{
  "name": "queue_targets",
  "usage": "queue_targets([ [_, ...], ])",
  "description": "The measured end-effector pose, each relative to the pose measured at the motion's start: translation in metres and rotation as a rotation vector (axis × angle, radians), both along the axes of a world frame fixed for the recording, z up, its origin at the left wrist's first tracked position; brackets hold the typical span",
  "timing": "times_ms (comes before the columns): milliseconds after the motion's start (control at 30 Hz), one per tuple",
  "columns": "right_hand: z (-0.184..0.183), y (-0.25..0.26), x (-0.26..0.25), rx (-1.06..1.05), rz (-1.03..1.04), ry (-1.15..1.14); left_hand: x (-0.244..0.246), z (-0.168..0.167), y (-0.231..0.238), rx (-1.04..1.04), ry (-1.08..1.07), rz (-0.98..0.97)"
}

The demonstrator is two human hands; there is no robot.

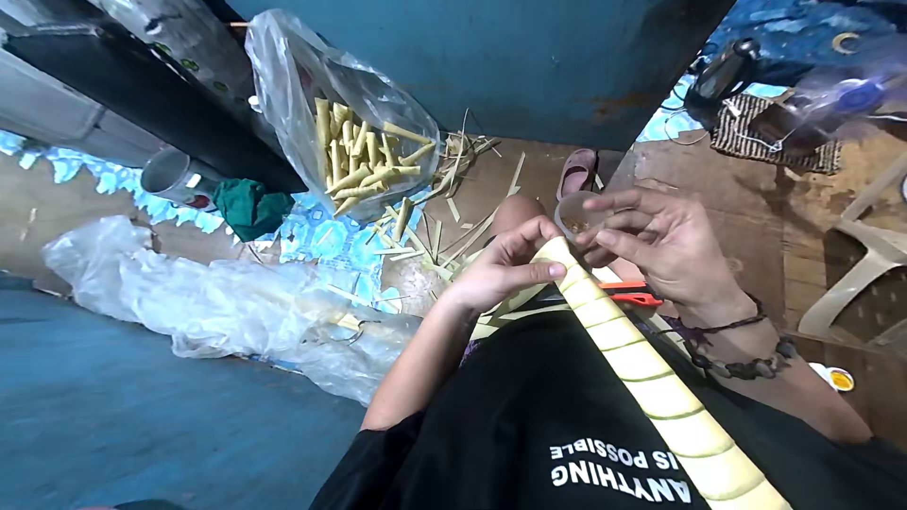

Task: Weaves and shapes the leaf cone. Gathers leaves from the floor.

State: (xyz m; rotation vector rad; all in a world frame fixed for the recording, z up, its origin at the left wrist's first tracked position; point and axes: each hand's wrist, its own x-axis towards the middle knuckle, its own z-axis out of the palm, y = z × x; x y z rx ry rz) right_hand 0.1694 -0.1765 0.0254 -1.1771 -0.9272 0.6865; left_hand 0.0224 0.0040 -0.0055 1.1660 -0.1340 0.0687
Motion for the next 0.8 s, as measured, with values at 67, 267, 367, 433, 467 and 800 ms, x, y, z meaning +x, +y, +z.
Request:
queue_targets([
  [67, 0.000, 0.000, -0.001, 0.002, 0.029, 0.012, -0.001, 0.000, 0.000, 0.002, 0.000, 0.001],
  [267, -0.001, -0.001, -0.002, 0.077, 0.130, 0.159, 0.000, 0.001, -0.001, -0.001, 0.006, 0.004],
  [367, 0.001, -0.001, -0.004, 0.128, 0.142, 0.151, 0.000, 0.002, -0.001, 0.013, 0.001, 0.019],
  [433, 0.000, 0.001, -0.005, 0.157, 0.101, 0.028, 0.001, 0.002, -0.002, 0.024, -0.005, 0.028],
  [467, 0.000, 0.003, -0.005, 0.151, 0.054, -0.067, 0.001, 0.002, -0.003, 0.025, -0.013, 0.022],
  [800, -0.003, 0.004, -0.011, 0.083, -0.065, -0.464, 0.001, 0.009, -0.010, 0.110, -0.067, -0.044],
])
